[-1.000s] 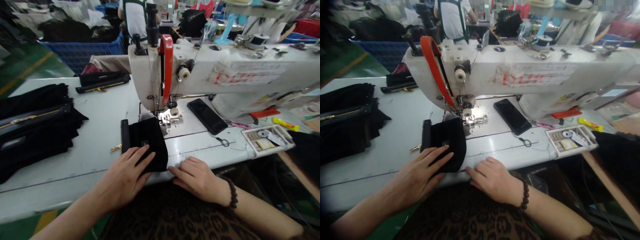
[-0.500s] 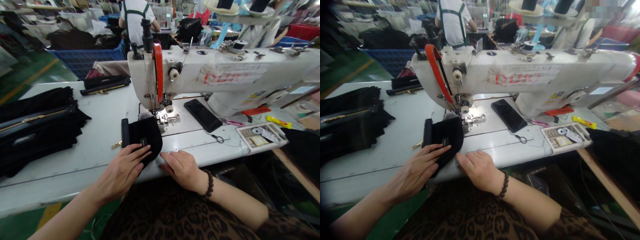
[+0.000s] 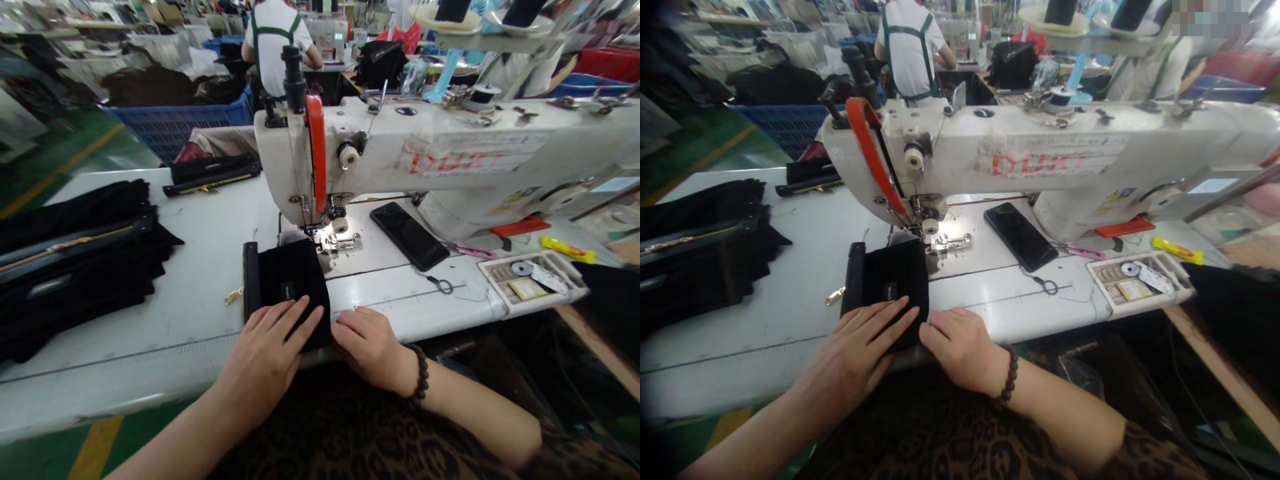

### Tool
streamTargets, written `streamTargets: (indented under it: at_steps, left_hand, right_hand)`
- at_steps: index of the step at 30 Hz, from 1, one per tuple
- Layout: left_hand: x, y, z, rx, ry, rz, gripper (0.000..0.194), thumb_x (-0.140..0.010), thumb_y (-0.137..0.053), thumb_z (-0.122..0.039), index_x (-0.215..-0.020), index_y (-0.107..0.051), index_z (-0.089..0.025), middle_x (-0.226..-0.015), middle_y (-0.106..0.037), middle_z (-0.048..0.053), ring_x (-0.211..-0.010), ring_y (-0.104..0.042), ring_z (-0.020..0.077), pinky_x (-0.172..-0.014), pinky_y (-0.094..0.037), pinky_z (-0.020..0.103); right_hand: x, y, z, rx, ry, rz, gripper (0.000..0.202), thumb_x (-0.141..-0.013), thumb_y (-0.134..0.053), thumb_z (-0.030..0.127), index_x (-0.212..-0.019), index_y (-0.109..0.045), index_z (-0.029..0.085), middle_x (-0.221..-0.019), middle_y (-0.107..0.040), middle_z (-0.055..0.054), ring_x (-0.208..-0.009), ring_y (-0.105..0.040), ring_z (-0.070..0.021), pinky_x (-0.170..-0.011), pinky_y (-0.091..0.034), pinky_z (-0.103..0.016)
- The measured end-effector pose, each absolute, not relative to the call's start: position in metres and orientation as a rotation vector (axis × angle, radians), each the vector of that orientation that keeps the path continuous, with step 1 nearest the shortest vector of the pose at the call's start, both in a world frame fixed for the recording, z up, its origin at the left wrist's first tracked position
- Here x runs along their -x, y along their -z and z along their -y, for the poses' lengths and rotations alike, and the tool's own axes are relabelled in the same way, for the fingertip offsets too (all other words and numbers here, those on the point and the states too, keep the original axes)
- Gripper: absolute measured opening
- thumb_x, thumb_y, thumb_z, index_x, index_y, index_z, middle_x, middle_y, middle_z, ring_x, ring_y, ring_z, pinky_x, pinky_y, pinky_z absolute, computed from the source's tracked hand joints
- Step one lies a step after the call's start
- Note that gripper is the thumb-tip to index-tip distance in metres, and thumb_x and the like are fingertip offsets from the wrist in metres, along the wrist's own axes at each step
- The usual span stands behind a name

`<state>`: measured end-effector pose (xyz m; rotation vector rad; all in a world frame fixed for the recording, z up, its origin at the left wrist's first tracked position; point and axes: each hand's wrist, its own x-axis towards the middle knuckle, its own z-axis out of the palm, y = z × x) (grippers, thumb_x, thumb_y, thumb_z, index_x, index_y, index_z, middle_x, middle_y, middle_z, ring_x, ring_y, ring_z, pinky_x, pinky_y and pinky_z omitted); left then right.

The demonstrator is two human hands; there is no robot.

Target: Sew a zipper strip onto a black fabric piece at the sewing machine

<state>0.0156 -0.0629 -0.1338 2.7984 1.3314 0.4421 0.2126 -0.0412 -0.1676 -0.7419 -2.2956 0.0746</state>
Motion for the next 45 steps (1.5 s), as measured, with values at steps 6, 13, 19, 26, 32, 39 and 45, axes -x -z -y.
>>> streamTargets:
  at_steps: [6, 13, 19, 26, 32, 39, 45]
  left_hand:
    - [-0.010, 0.134, 0.062, -2.729, -0.541, -1.111, 0.050, -0.081, -0.031, -0.001, -0.131, -0.032, -0.009, -0.133, -0.040, 0.012, -0.125, -0.033, 0.0197, -0.100, -0.039, 0.037]
    - [-0.005, 0.129, 0.060, -2.451, -0.457, -1.144, 0.041, -0.091, -0.033, -0.019, -0.133, -0.033, -0.018, -0.134, -0.039, 0.005, -0.122, -0.038, 0.0167, -0.101, -0.035, 0.034]
    - [-0.001, 0.125, 0.064, -2.351, -0.672, -1.243, 0.038, -0.092, -0.035, -0.020, -0.129, -0.038, -0.019, -0.130, -0.045, 0.004, -0.117, -0.044, 0.0170, -0.100, -0.038, 0.031]
    - [-0.010, 0.137, 0.069, -2.785, -0.581, -0.964, 0.036, -0.087, -0.034, -0.002, -0.121, -0.045, -0.007, -0.127, -0.047, 0.011, -0.123, -0.036, 0.0180, -0.104, -0.035, 0.035]
    - [-0.018, 0.146, 0.073, -2.877, -0.422, -0.982, 0.039, -0.086, -0.029, -0.002, -0.119, -0.047, -0.006, -0.126, -0.047, 0.013, -0.121, -0.039, 0.0210, -0.100, -0.040, 0.040]
    - [-0.021, 0.144, 0.073, -2.792, -0.610, -1.004, 0.031, -0.088, -0.034, -0.005, -0.116, -0.049, -0.004, -0.122, -0.051, 0.015, -0.118, -0.043, 0.0197, -0.100, -0.041, 0.037]
    - [-0.019, 0.141, 0.073, -2.617, -0.691, -1.085, 0.031, -0.089, -0.039, -0.009, -0.118, -0.048, -0.007, -0.123, -0.050, 0.013, -0.116, -0.046, 0.0181, -0.099, -0.042, 0.032]
  right_hand:
    - [-0.213, 0.168, 0.044, 0.723, -0.080, 2.329, 0.017, -0.089, -0.036, 0.012, -0.093, -0.053, 0.012, -0.062, -0.048, -0.001, -0.054, -0.038, -0.0141, -0.051, -0.028, -0.027]
    - [-0.209, 0.161, 0.046, 0.784, -0.195, 2.269, 0.025, -0.087, -0.036, 0.015, -0.068, -0.052, 0.016, -0.076, -0.055, -0.005, -0.057, -0.043, -0.0116, -0.051, -0.032, -0.024]
    - [-0.216, 0.172, 0.050, 0.673, -0.212, 2.380, 0.023, -0.087, -0.032, 0.009, -0.079, -0.053, 0.013, -0.074, -0.058, -0.005, -0.061, -0.048, -0.0127, -0.055, -0.036, -0.026]
    - [-0.222, 0.165, 0.063, 0.496, 0.000, 2.376, 0.015, -0.084, -0.045, 0.006, -0.078, -0.059, 0.009, -0.071, -0.061, -0.007, -0.056, -0.047, -0.0122, -0.050, -0.031, -0.026]
    - [-0.227, 0.166, 0.070, 0.504, -0.010, 2.400, 0.017, -0.085, -0.044, 0.007, -0.078, -0.059, 0.009, -0.061, -0.056, -0.003, -0.052, -0.045, -0.0111, -0.049, -0.029, -0.027]
    - [-0.236, 0.173, 0.065, 0.697, -0.026, 2.343, 0.008, -0.084, -0.049, 0.008, -0.084, -0.057, 0.010, -0.063, -0.055, -0.002, -0.057, -0.045, -0.0122, -0.054, -0.033, -0.028]
    - [-0.230, 0.170, 0.058, 0.665, 0.059, 2.368, 0.012, -0.085, -0.047, 0.007, -0.088, -0.059, 0.007, -0.058, -0.052, -0.001, -0.055, -0.041, -0.0126, -0.051, -0.029, -0.028]
